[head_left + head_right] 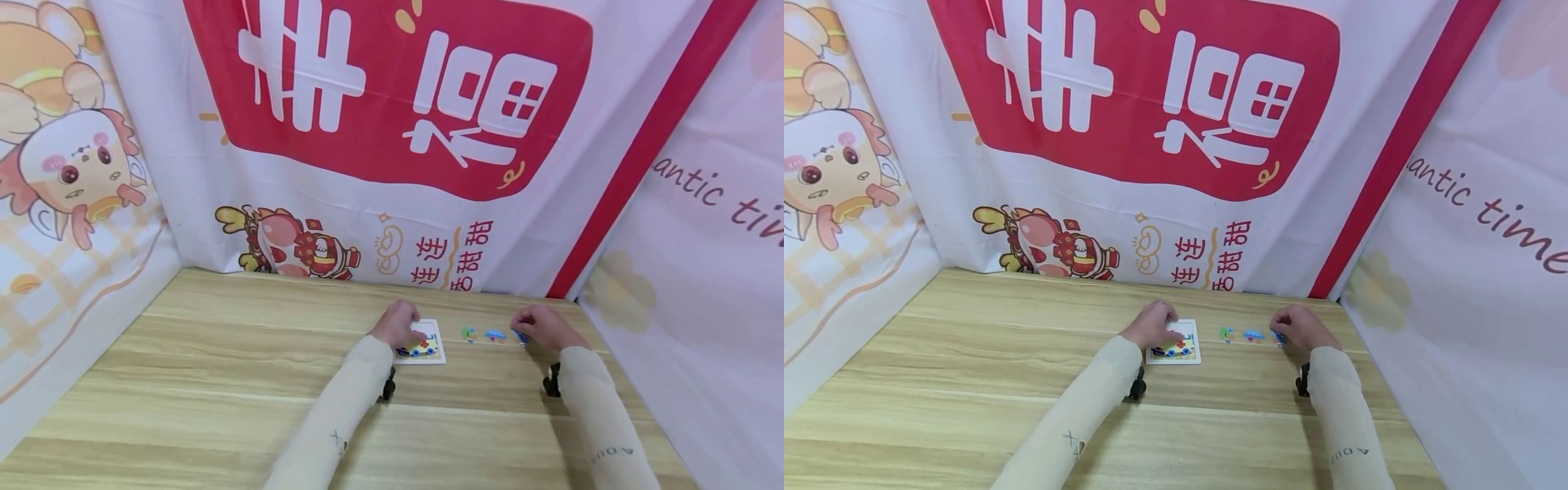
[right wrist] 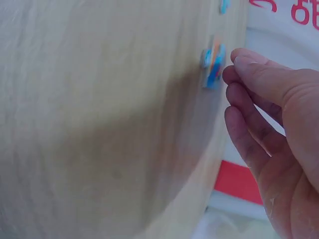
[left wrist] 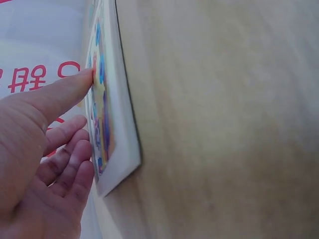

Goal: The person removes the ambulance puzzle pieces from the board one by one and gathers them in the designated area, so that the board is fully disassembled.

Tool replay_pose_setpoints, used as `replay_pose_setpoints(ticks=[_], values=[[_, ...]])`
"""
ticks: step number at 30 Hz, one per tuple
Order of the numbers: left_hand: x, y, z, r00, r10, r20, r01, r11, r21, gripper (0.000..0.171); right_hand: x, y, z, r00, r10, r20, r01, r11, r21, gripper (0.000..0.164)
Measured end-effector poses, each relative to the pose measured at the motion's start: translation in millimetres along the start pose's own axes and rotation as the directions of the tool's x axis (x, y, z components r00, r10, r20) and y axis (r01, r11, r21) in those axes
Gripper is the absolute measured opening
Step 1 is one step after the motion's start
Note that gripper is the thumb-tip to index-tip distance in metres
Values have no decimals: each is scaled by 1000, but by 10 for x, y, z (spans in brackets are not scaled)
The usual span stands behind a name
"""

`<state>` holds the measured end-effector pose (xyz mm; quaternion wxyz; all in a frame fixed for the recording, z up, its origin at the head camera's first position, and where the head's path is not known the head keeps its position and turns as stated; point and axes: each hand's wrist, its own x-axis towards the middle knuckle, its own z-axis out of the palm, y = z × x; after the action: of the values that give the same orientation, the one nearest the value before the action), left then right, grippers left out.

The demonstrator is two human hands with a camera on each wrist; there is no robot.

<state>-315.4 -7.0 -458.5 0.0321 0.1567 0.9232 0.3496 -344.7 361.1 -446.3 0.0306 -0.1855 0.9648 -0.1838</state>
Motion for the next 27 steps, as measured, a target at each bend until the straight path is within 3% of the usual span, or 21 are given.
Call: replay_pose_setpoints(ticks=[3, 7, 15, 20, 27], values=[[41, 20, 5, 999, -21, 37, 19, 999, 33, 43, 37, -73, -33, 1000, 18, 21, -18, 1000, -21, 8], [73, 26, -47, 995, -29, 93, 24, 998, 53, 46, 113, -290, -88, 996, -16, 83, 18, 999, -33, 9], [51, 3, -217, 983, 61, 174, -76, 994, 78, 44, 278, -827, -35, 976, -49, 211, 59, 997, -41, 12], [21, -40, -361, 978, 53, 204, -71, 994, 85, 49, 369, -1109, 61, 965, -97, 242, 111, 993, -46, 17], [-130, -191, -423, 969, 115, 220, -152, 975, 161, 45, 406, -1341, 167, 945, -205, 254, 220, 975, -31, 22]])
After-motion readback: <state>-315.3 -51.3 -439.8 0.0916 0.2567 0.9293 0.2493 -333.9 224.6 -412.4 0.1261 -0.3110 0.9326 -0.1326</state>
